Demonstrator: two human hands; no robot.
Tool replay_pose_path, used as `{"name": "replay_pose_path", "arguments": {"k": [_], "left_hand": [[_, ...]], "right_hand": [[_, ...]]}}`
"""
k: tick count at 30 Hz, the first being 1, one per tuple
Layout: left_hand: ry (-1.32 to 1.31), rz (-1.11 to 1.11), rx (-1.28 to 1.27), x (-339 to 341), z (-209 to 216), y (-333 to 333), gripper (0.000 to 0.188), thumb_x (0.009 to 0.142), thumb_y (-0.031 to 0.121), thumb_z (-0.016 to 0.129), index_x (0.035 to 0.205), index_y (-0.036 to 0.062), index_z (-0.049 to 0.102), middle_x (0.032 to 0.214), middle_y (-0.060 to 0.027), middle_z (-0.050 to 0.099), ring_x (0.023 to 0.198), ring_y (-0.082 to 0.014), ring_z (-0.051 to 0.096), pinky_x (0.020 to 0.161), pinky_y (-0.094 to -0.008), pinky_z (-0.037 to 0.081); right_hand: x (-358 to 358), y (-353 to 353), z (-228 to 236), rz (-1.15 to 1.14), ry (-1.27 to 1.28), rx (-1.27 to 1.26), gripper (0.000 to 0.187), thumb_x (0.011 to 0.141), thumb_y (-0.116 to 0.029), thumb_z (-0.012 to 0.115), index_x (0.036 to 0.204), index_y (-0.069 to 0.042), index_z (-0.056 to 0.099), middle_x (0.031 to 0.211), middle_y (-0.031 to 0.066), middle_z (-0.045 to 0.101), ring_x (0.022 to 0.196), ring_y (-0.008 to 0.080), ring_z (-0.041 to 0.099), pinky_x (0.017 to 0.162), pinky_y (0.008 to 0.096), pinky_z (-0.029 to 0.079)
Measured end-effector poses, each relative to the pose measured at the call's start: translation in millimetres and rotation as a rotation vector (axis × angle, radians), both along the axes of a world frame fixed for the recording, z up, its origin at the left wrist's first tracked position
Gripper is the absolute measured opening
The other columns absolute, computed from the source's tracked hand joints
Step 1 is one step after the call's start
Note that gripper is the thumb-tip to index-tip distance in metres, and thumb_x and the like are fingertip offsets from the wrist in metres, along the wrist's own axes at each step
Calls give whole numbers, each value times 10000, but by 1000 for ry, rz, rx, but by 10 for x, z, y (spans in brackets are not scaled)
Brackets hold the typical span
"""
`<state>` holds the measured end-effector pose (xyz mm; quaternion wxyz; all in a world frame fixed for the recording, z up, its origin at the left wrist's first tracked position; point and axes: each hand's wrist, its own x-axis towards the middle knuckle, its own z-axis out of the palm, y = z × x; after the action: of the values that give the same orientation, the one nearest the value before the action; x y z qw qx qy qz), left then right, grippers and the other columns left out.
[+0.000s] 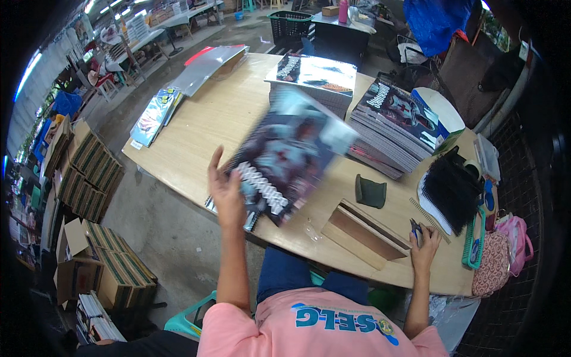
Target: The person is inserting plastic spirals into pre-punched notebook pages and covers by hand. They use a small blue-handled tool to trim and crimp the ends of the spirals, then stack the finished notebooks.
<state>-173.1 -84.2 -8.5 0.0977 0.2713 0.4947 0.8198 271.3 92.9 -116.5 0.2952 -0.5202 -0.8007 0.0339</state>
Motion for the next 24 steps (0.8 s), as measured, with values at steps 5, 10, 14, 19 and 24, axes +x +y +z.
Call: {"name": "replay_pose_path", "arguments": {"k": [5, 10, 14, 19, 24], "left_hand": [[-212, 347, -134, -422, -529, -632, 427, 900, -116, 487, 1314, -17, 511, 1204, -155, 593, 988, -178, 618, 825, -283, 525], [-158, 352, -258, -527, -895, -748, 399, 879, -134, 484, 1261, -46, 559, 1193, -146, 603, 1010, -183, 605, 886, -305, 495], [127, 504, -579, -593, -1063, -803, 430, 834, -120, 526, 1242, -5, 596, 1183, -156, 625, 1047, -260, 610, 928, -344, 469], [527, 693, -1064, -517, -901, -800, 375, 810, 13, 620, 1180, 68, 652, 1159, -119, 634, 1072, -322, 560, 958, -410, 428], [590, 694, -1122, -558, -998, -855, 384, 787, 54, 662, 1170, 86, 664, 1210, -134, 598, 1095, -343, 527, 974, -435, 402]], "right_hand": [[-40, 8, 30, 0, -1, -7, 397, 791, -204, 712, 1148, -39, 652, 1050, 166, 543, 1063, 342, 482, 950, 446, 392], [-59, 4, 37, -12, -11, -7, 397, 794, -199, 710, 1152, -39, 651, 1041, 165, 545, 1056, 338, 482, 949, 443, 393], [-72, -3, 62, -15, -13, -17, 395, 796, -198, 709, 1151, -32, 653, 1049, 168, 545, 1058, 336, 481, 952, 444, 390], [-67, -7, 40, -12, -4, -10, 395, 802, -200, 707, 1151, -24, 654, 1061, 174, 545, 1063, 342, 481, 958, 448, 385], [-68, -67, 64, 34, 107, -23, 476, 811, -240, 718, 1211, -3, 613, 1124, 178, 550, 1131, 325, 475, 1011, 445, 359]]}}
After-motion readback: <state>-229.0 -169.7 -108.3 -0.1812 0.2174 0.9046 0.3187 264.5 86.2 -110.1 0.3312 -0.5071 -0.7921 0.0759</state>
